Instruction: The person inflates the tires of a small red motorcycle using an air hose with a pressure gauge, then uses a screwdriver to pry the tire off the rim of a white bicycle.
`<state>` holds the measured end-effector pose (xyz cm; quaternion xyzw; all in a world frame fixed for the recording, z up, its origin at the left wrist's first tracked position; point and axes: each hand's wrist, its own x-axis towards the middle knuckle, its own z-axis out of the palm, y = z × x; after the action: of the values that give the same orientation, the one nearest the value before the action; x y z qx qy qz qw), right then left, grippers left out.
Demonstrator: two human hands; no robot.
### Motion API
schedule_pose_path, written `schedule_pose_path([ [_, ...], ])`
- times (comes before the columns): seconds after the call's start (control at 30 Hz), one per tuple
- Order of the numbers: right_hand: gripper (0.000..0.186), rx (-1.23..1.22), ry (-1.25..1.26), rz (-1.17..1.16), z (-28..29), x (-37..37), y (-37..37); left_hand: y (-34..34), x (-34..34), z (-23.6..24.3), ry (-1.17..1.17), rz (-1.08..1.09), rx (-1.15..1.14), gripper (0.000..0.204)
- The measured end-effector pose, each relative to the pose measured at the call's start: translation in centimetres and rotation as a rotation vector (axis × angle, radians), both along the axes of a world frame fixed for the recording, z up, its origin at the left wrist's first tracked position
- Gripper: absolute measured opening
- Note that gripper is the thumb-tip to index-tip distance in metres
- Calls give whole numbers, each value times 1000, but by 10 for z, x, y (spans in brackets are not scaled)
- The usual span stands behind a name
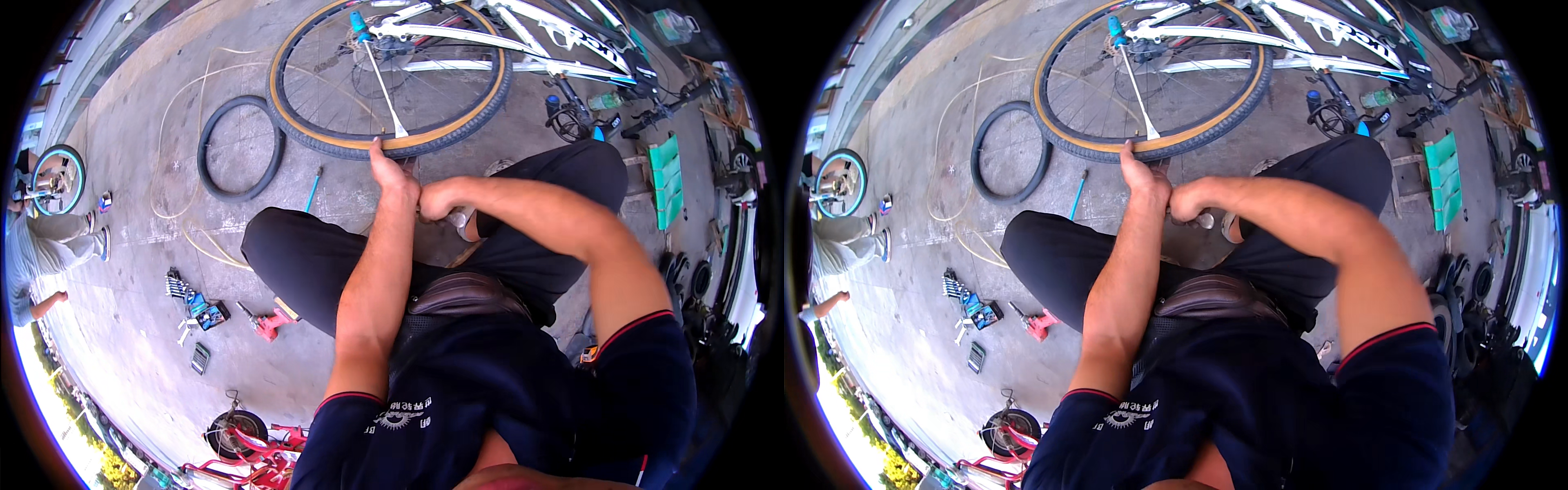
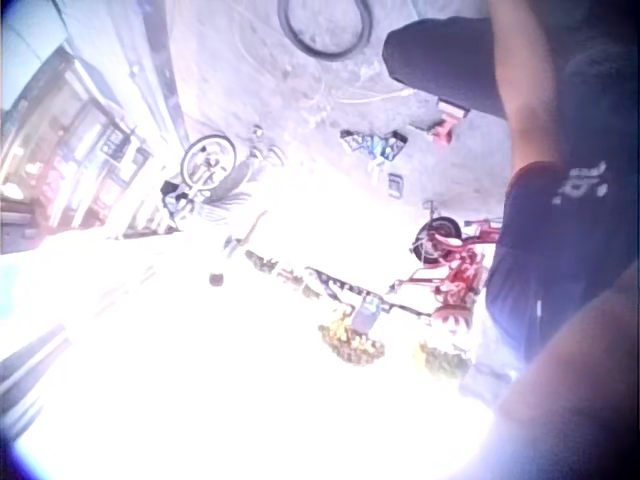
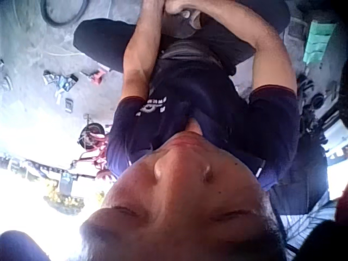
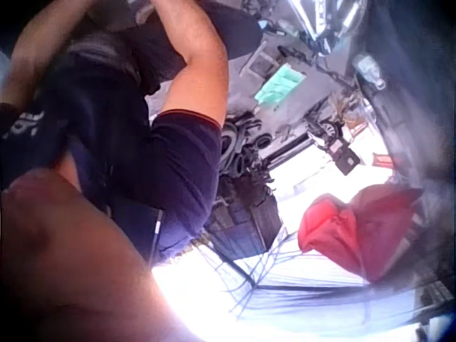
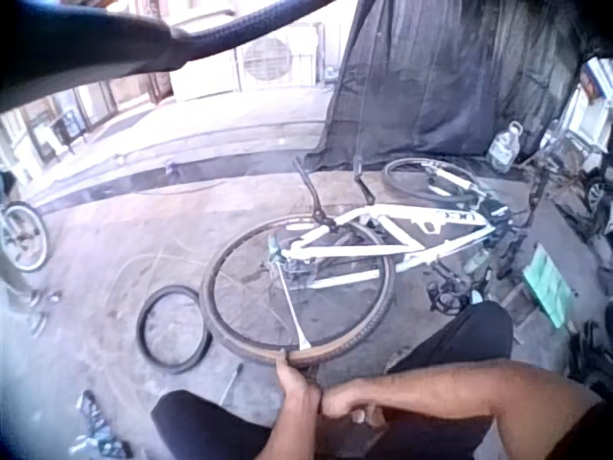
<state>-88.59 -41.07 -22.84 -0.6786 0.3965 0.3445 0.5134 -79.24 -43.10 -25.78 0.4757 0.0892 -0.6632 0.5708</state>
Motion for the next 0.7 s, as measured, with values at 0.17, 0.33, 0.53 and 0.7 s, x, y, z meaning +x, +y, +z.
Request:
schedule_pose_path([
  [0.17,33,568,-455,-686,118,-69,-4,-27,36,-5,-143,126,-15,57],
  [0.33,32,-239,-414,-578,169,-43,-7,-14,39,-22,-124,103,-18,37],
  [0.53,28,-547,-810,-773,111,-24,5,8,20,-5,116,-255,-122,38],
  [0.7,21,-1351,-832,-668,205,6,8,8,17,-2,22,-140,-93,40],
])
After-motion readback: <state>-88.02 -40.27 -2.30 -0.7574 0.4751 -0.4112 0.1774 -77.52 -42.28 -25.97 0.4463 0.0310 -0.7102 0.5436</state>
